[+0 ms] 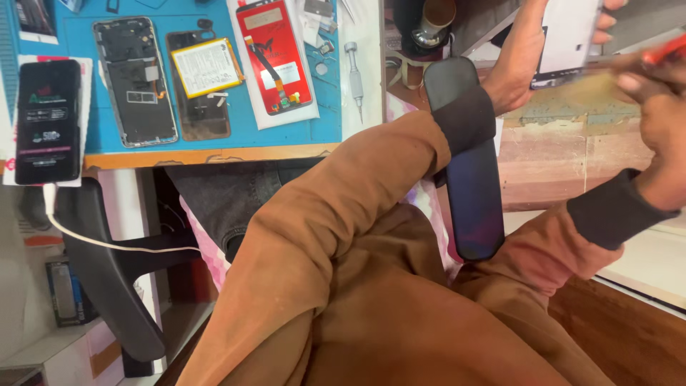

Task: The person cleans the inside of a smartphone frame with a brush and then installs a battery into the frame. The person handles the frame and battery by hand.

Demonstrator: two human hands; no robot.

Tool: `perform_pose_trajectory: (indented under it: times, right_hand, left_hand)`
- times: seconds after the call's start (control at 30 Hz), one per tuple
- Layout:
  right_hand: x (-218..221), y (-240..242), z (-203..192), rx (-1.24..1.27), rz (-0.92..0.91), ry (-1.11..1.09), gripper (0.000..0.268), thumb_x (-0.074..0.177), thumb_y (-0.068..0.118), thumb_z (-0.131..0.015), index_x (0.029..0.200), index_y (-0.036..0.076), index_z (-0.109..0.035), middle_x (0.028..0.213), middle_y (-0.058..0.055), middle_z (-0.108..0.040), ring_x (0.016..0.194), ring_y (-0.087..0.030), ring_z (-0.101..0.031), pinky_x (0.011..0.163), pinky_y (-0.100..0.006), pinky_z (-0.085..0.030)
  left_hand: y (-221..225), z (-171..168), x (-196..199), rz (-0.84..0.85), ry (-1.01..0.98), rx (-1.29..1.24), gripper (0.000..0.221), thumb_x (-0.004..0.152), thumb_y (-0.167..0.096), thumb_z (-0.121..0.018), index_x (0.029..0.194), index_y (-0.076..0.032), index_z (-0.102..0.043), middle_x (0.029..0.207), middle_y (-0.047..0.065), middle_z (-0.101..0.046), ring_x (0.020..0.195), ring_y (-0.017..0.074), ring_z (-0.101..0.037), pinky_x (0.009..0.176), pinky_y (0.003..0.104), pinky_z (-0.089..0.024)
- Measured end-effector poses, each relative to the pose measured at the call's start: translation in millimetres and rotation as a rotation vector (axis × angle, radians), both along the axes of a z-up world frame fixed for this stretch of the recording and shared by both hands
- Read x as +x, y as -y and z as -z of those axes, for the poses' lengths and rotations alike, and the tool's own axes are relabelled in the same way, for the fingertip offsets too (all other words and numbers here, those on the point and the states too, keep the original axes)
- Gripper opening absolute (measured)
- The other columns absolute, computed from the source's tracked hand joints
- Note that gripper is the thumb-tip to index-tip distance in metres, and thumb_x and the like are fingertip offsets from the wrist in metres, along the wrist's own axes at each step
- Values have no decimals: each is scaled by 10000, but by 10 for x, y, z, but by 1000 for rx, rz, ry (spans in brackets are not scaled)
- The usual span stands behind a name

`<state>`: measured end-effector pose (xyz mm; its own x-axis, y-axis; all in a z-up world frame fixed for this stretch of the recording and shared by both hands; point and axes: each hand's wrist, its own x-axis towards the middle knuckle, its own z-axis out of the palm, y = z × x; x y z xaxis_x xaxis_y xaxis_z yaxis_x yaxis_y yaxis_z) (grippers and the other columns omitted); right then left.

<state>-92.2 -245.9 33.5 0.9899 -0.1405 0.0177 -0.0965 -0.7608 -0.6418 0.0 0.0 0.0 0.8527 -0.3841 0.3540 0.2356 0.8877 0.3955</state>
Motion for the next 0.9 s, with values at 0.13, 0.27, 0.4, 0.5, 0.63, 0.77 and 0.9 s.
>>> perform_pose_trajectory:
  times: [0.13,0.27,0.4,0.5,0.63,0.77,0.9]
  right_hand:
    - [-44,111,-167,111,-44,165,170,1066,-20,-587,1228,8,-631,1122,-114,-676,959,-164,-644,898,-291,-557]
    - [-254,-830,-647,267,-261,256,224,1050,-154,-552,1230,-32,-608,1150,-124,-682,1040,-174,-688,952,-278,-593]
    - [-306,-1683,-1359,406,-328,205,280,1030,-249,-545,1228,-61,-602,1154,-138,-709,1084,-209,-740,937,-301,-625]
    - [-254,-1799,-1439,420,-246,226,255,1026,-212,-570,1213,-39,-588,1152,-113,-721,1053,-179,-751,917,-274,-645]
    - [-220,-1392,-1153,303,-100,355,232,1073,-168,-564,1250,-34,-631,1209,-120,-725,1071,-171,-759,915,-256,-652]
    - [-232,-1179,-1061,262,-24,404,196,1140,-123,-559,1276,-34,-669,1229,-118,-719,1078,-162,-750,923,-247,-642]
    - [-306,-1582,-1276,274,-57,301,175,1125,-121,-582,1256,-24,-644,1183,-80,-715,1039,-143,-733,904,-246,-641]
  left_hand:
    - [1,-18,47,10,28,34,746,1216,-595,-242,1360,42,-602,1300,167,-681,1072,261,-705,928,427,-632]
    - [68,107,36,26,-72,106,743,1177,-580,-251,1327,56,-603,1249,196,-689,1137,257,-722,919,420,-642]
    - [52,207,125,84,23,-303,665,1279,-414,-265,1284,142,-629,1177,218,-709,996,267,-708,831,436,-619]
    - [34,222,101,-25,-126,38,771,1259,-565,-267,1263,124,-612,1176,245,-705,1035,321,-718,902,450,-624]
    - [-59,98,73,113,-141,-14,865,1166,-655,-198,1313,100,-593,1212,248,-713,1101,332,-709,878,472,-632]
    - [-126,-22,61,166,-117,-37,870,1149,-655,-179,1370,92,-565,1250,252,-691,1163,333,-693,929,525,-636]
    - [-136,-4,66,132,-185,-95,865,1172,-649,-222,1298,128,-582,1221,267,-687,1121,339,-699,968,481,-605]
